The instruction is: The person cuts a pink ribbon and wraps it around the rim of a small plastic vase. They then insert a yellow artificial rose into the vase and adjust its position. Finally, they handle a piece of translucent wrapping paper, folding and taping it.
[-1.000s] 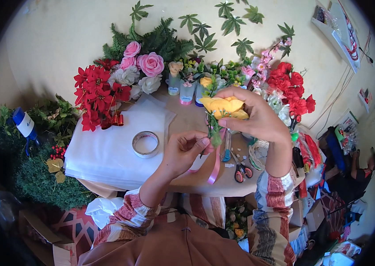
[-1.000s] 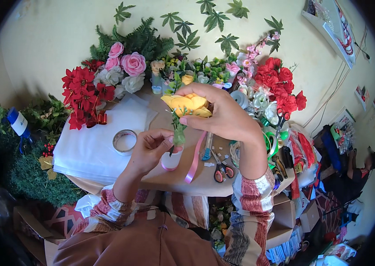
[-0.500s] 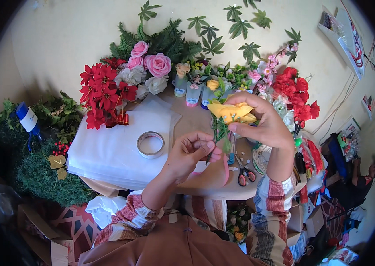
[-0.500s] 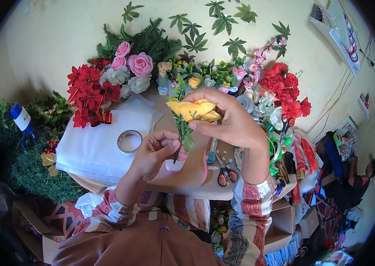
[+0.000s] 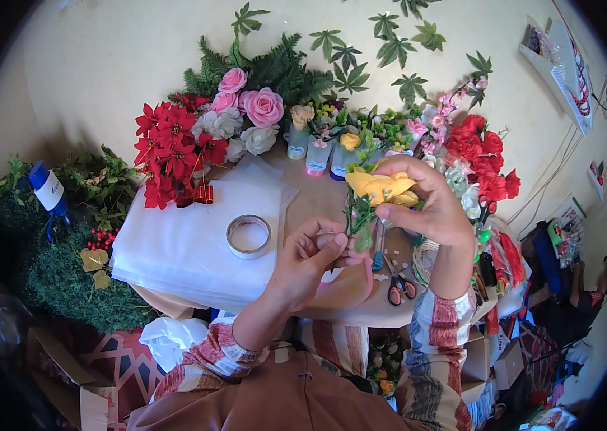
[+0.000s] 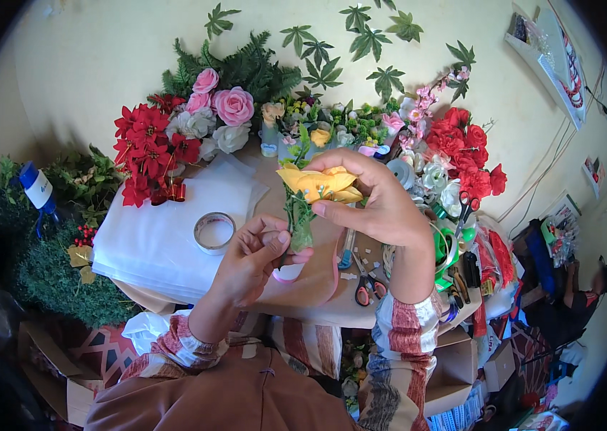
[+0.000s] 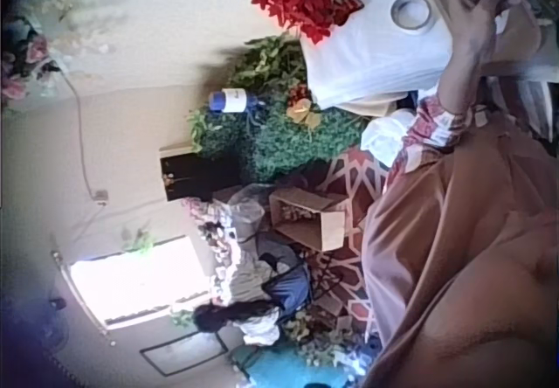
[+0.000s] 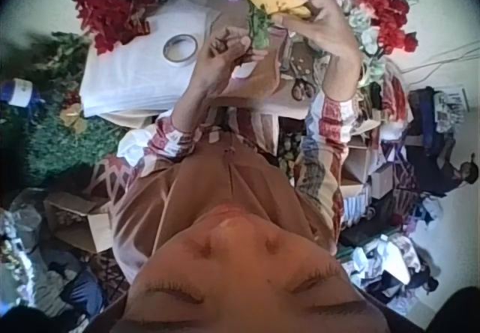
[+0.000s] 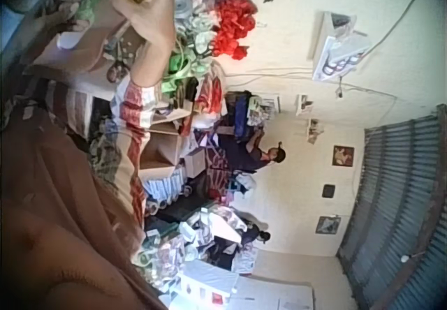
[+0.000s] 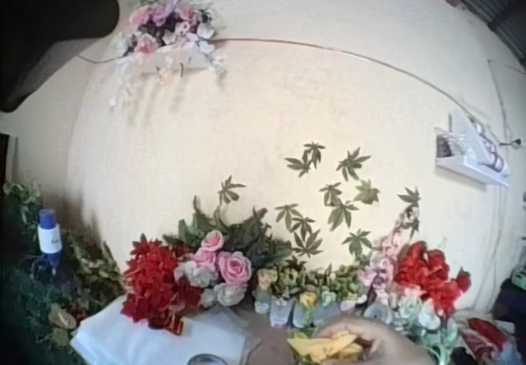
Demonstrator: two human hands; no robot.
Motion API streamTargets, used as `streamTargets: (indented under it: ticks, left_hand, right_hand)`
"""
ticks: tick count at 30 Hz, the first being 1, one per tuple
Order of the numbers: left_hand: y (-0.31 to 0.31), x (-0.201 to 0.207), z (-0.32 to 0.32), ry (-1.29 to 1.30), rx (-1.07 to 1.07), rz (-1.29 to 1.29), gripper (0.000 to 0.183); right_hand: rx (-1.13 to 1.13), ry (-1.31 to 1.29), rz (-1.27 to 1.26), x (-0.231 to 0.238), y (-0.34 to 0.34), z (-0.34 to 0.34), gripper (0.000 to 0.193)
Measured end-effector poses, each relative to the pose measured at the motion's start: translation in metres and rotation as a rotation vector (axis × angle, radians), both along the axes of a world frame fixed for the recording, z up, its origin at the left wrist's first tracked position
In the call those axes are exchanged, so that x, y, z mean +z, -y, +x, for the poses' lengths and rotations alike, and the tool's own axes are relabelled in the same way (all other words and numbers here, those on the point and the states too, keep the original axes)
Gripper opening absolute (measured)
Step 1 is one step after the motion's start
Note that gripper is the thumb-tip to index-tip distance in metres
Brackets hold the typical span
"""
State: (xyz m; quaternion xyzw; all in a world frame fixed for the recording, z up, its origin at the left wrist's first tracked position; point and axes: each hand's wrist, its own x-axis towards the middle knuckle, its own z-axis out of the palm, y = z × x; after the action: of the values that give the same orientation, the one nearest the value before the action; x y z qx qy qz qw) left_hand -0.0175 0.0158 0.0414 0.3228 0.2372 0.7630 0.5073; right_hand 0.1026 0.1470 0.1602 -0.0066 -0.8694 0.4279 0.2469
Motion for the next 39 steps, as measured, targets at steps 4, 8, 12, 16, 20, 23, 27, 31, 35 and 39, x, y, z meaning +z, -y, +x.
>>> streamTargets:
  ticks: [4, 8, 12, 16, 20, 23, 27, 31, 35, 39]
  left_hand:
    - [0.000, -0.003, 0.005, -0.042, 0.085, 0.049, 0.010]
    - [0.002, 0.002, 0.010, -0.022, 0.127, 0.083, 0.008]
    - [0.003, 0.002, 0.009, -0.030, 0.097, 0.020, 0.008]
    - [0.007, 0.006, 0.005, -0.072, 0.030, -0.014, 0.011]
    - [0.006, 0.008, -0.003, -0.115, -0.026, -0.040, 0.014]
    - [0.002, 0.004, -0.008, -0.168, -0.024, -0.017, 0.016]
    - [-0.003, 0.001, -0.012, -0.317, 0.084, 0.018, 0.021]
    - [-0.003, 0.005, -0.013, -0.410, 0.223, -0.028, 0.025]
    - [-0.006, -0.010, -0.023, -0.476, 0.417, -0.005, 0.034]
    - [0.004, -0.036, -0.025, -0.666, 0.398, -0.098, 0.060]
  right_hand:
    - [-0.004, -0.019, -0.032, -0.003, 0.001, 0.001, 0.036]
    - [0.007, -0.034, -0.037, -0.006, -0.001, 0.001, 0.036]
    - [0.029, -0.045, 0.018, -0.005, 0.000, 0.002, 0.035]
    - [0.047, -0.031, 0.065, -0.002, 0.001, 0.001, 0.035]
    - [0.033, -0.010, 0.062, -0.002, 0.001, 0.001, 0.034]
    - [0.020, 0.003, 0.078, 0.000, 0.002, 0.000, 0.034]
    - [-0.036, -0.013, 0.126, 0.003, 0.005, -0.001, 0.035]
    - [-0.110, -0.005, 0.094, 0.007, 0.010, -0.003, 0.037]
    - [-0.185, -0.046, 0.175, 0.006, 0.010, -0.002, 0.037]
    - [-0.235, -0.043, 0.284, 0.005, 0.014, -0.002, 0.037]
